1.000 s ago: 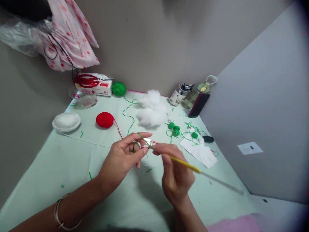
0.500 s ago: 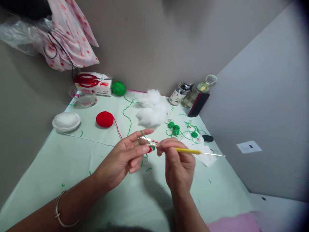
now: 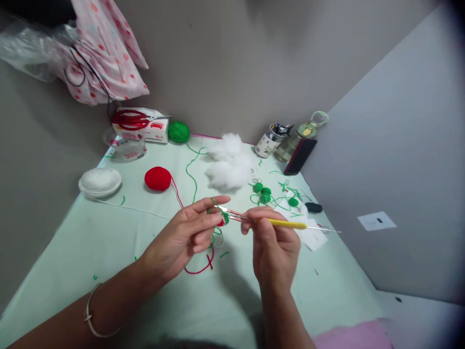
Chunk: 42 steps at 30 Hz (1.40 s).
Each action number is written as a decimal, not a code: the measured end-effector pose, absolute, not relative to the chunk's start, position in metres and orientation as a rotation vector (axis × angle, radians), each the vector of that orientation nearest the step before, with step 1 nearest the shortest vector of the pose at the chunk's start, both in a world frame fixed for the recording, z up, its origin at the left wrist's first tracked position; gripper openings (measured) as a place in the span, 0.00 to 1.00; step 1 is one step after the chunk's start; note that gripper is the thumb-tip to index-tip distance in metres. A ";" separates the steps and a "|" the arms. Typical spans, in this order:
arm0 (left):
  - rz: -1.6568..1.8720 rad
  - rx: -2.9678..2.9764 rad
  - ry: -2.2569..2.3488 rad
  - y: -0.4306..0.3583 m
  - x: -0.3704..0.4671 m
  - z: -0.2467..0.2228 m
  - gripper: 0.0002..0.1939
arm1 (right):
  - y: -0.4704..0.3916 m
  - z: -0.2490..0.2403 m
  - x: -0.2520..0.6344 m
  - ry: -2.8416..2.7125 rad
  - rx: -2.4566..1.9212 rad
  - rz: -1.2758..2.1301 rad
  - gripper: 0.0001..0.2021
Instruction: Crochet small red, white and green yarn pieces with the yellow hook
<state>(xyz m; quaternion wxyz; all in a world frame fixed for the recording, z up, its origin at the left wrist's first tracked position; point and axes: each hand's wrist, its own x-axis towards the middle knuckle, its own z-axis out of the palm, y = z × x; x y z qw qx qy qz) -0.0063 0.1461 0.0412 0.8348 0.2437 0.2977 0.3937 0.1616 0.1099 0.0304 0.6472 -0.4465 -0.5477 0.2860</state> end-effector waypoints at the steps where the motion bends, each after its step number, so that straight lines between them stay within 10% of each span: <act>1: 0.835 0.565 0.644 0.145 -0.006 0.041 0.16 | 0.111 0.030 0.161 -1.246 -1.010 0.695 0.10; 13: 0.840 0.842 0.752 0.141 -0.009 0.037 0.15 | 0.110 0.031 0.162 -1.151 -0.998 0.862 0.10; 26: 0.902 0.755 0.768 0.133 0.000 0.038 0.25 | 0.101 0.013 0.156 -1.777 -1.062 -0.114 0.20; 35: 0.818 0.577 0.629 0.144 -0.008 0.044 0.21 | 0.112 0.030 0.158 -1.274 -0.952 0.668 0.10; 42: 0.892 0.657 0.707 0.137 0.000 0.039 0.21 | 0.104 0.022 0.153 -1.598 -1.066 0.262 0.16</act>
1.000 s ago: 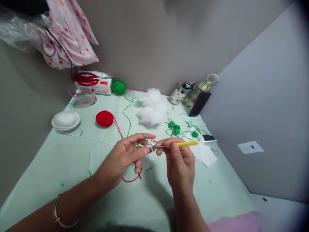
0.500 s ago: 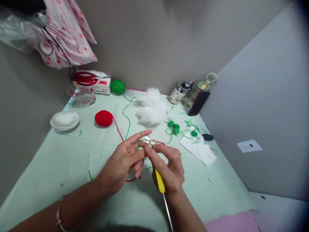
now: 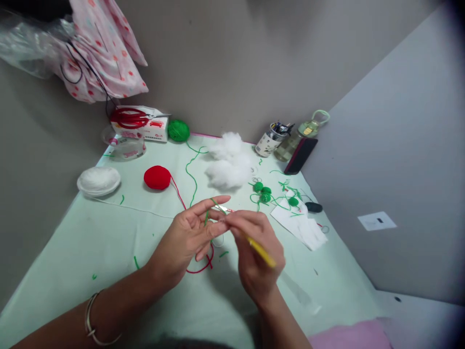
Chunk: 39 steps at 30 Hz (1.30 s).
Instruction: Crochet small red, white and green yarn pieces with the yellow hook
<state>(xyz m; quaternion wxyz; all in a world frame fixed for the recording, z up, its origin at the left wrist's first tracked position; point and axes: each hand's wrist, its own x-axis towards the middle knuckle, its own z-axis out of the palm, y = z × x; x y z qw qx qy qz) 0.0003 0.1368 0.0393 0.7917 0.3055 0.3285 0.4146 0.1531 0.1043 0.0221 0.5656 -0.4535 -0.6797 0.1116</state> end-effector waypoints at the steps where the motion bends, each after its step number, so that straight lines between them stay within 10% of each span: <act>1: 0.864 0.621 0.692 0.138 0.000 0.039 0.22 | 0.103 0.022 0.153 -1.663 -1.060 0.168 0.18; 19: 0.868 0.754 0.712 0.141 -0.006 0.038 0.17 | 0.112 0.025 0.163 -1.066 -0.906 0.982 0.09; 39: 0.907 0.978 0.856 0.142 -0.010 0.039 0.15 | 0.103 0.032 0.156 -1.364 -0.999 0.525 0.12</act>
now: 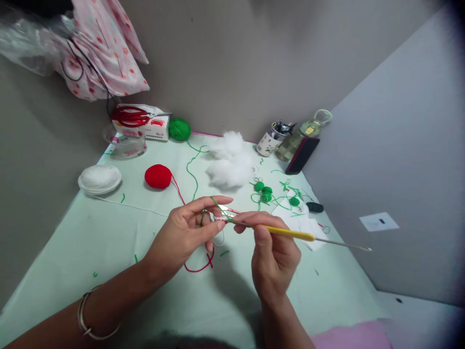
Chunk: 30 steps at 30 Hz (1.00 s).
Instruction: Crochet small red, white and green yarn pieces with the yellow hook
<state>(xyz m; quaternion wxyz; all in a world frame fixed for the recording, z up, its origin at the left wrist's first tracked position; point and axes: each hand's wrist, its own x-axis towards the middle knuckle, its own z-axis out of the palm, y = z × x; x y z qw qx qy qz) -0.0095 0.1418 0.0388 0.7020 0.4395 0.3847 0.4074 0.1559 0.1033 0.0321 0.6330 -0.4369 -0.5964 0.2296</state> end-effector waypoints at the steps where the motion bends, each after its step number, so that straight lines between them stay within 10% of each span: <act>1: 0.904 0.993 0.861 0.142 -0.010 0.039 0.15 | 0.103 0.032 0.156 -1.362 -0.997 0.523 0.12; 20: 0.936 1.093 0.961 0.138 -0.009 0.047 0.16 | 0.103 0.031 0.159 -1.452 -0.996 0.440 0.13; 26: 0.923 0.786 0.781 0.136 -0.002 0.039 0.24 | 0.099 0.014 0.157 -1.791 -1.088 -0.156 0.19; 30: 0.794 0.515 0.634 0.141 -0.004 0.040 0.20 | 0.103 0.020 0.159 -1.562 -1.047 0.162 0.16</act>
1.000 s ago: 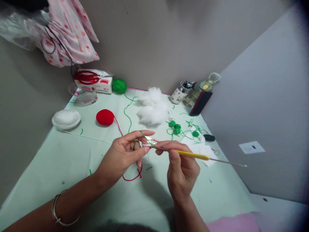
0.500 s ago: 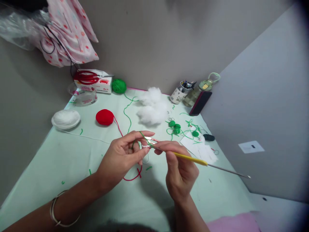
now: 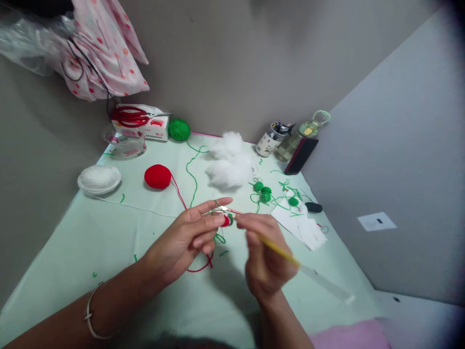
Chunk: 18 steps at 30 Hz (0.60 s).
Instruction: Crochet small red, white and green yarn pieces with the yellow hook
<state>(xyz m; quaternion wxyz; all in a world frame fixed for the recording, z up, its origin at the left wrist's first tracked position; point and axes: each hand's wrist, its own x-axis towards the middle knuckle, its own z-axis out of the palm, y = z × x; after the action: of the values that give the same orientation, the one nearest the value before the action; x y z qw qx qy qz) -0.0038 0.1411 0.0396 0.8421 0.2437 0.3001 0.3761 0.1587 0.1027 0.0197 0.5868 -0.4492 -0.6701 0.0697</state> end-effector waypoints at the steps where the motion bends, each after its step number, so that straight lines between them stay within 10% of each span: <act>1: 0.799 0.503 0.628 0.142 -0.005 0.040 0.19 | 0.105 0.023 0.159 -1.458 -1.024 0.299 0.14; 18: 0.815 0.438 0.625 0.145 -0.005 0.038 0.14 | 0.109 0.025 0.162 -1.387 -1.038 0.401 0.12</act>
<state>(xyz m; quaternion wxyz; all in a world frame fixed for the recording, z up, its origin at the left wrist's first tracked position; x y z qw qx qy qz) -0.0050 0.1454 0.0380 0.8482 0.2076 0.2965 0.3868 0.1616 0.1094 0.0252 0.6301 -0.4532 -0.6058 0.1750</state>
